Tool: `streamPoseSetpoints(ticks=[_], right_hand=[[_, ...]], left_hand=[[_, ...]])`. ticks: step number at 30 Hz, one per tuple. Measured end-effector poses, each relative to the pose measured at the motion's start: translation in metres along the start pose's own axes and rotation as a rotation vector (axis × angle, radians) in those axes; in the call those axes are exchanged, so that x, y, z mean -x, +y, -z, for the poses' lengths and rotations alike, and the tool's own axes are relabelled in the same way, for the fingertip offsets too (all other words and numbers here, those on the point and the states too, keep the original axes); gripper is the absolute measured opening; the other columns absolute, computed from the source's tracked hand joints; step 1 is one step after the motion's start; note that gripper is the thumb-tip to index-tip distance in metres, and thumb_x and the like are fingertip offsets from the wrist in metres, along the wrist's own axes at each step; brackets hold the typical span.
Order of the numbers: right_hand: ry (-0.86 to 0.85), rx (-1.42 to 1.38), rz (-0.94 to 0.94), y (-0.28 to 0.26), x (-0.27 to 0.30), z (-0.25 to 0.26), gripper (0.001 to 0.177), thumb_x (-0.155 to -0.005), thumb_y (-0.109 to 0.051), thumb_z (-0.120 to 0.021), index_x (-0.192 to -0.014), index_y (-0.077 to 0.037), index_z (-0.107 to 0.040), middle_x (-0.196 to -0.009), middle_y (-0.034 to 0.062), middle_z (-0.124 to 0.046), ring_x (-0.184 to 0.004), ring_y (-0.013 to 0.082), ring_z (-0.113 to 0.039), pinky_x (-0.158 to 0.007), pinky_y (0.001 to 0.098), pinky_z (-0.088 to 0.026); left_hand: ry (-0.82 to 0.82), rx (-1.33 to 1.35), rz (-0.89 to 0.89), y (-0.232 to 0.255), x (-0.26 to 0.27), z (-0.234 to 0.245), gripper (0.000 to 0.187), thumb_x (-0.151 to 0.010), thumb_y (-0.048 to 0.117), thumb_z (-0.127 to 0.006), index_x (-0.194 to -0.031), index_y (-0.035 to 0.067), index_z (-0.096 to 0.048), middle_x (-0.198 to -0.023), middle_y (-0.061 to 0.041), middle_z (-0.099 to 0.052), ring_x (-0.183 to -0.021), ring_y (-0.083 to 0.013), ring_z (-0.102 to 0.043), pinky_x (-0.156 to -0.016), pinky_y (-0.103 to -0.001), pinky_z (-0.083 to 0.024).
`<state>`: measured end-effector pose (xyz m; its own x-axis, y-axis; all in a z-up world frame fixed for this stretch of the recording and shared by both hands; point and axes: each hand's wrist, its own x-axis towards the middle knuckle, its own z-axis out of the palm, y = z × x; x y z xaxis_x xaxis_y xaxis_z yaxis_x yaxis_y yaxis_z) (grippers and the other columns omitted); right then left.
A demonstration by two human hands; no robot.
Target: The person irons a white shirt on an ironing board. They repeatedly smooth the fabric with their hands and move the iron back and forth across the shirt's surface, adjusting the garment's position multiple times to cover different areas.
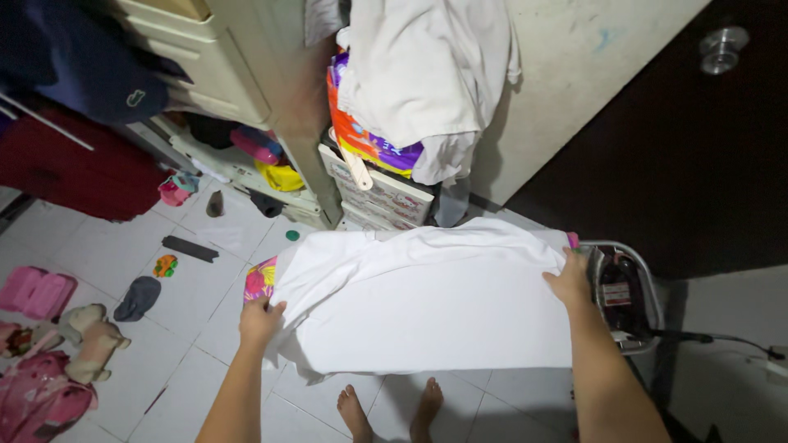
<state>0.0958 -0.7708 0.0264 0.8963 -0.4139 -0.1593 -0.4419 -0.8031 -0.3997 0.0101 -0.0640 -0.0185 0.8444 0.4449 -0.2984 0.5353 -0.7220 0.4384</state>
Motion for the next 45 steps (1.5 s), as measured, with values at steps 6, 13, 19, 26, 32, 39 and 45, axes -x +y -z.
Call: streamPoseSetpoints(ticks=[6,13,19,26,32,39,45], right_hand=[[0.057,0.047,0.149,-0.003,-0.007,-0.005,0.075,-0.075,-0.020,-0.087,-0.141,-0.005,-0.055,-0.139,0.0252,-0.056,-0.128,0.0411,-0.057,-0.106,0.0462,-0.048],[-0.153,-0.123,-0.159,0.005,0.001,0.018,0.044,-0.089,-0.024,-0.077,-0.126,-0.002,-0.064,-0.103,0.0178,-0.073,-0.090,0.0324,-0.072,-0.074,0.0436,-0.057],[-0.279,-0.084,-0.336,-0.064,0.021,0.149,0.029,-0.097,-0.020,-0.068,-0.122,-0.005,-0.069,-0.088,0.0119,-0.072,-0.072,0.0196,-0.063,-0.068,0.0354,-0.055],[0.001,-0.287,-0.172,-0.126,-0.006,0.222,0.027,-0.100,-0.018,-0.064,-0.123,-0.005,-0.065,-0.093,0.0126,-0.072,-0.075,0.0186,-0.066,-0.072,0.0340,-0.055],[0.068,-0.722,-0.078,-0.071,-0.101,0.127,0.024,-0.102,-0.010,-0.064,-0.117,0.008,-0.062,-0.098,0.0184,-0.070,-0.077,0.0239,-0.072,-0.065,0.0333,-0.060],[0.099,-0.849,-0.060,-0.040,-0.106,0.031,0.023,-0.098,-0.011,-0.070,-0.114,0.004,-0.064,-0.099,0.0120,-0.070,-0.076,0.0173,-0.070,-0.065,0.0297,-0.057],[0.117,-0.566,-0.043,-0.039,-0.093,0.019,0.028,-0.095,-0.011,-0.070,-0.122,-0.003,-0.069,-0.109,0.0135,-0.073,-0.095,0.0228,-0.068,-0.079,0.0346,-0.054]], left_hand=[[0.016,0.258,-0.123,-0.022,0.007,0.002,0.057,-0.085,0.044,-0.073,-0.120,-0.001,-0.065,-0.098,-0.024,-0.072,-0.088,-0.0375,-0.070,-0.078,-0.043,-0.053],[-0.347,0.348,-0.018,-0.037,0.017,0.025,0.045,-0.093,0.035,-0.068,-0.122,0.001,-0.070,-0.105,-0.014,-0.076,-0.092,-0.0225,-0.068,-0.083,-0.036,-0.053],[-0.503,0.760,-0.053,0.009,0.022,0.095,0.034,-0.100,0.024,-0.059,-0.124,0.002,-0.067,-0.108,-0.008,-0.074,-0.093,-0.0148,-0.065,-0.085,-0.031,-0.053],[-0.273,1.018,-0.177,0.076,-0.054,0.129,0.022,-0.107,0.016,-0.060,-0.121,0.000,-0.062,-0.103,-0.006,-0.068,-0.088,-0.0137,-0.059,-0.077,-0.029,-0.049],[-0.059,0.904,-0.315,0.083,-0.116,0.085,0.023,-0.104,0.015,-0.058,-0.122,0.005,-0.067,-0.101,0.003,-0.067,-0.087,-0.0059,-0.057,-0.076,-0.022,-0.047],[-0.008,0.735,-0.223,0.072,-0.132,0.025,0.028,-0.097,0.005,-0.061,-0.123,0.011,-0.069,-0.089,0.000,-0.061,-0.077,-0.0092,-0.051,-0.069,-0.024,-0.044],[-0.083,0.785,-0.153,0.058,-0.141,0.010,0.040,-0.088,-0.002,-0.057,-0.125,0.007,-0.070,-0.092,-0.002,-0.060,-0.074,-0.0130,-0.055,-0.064,-0.029,-0.046]])
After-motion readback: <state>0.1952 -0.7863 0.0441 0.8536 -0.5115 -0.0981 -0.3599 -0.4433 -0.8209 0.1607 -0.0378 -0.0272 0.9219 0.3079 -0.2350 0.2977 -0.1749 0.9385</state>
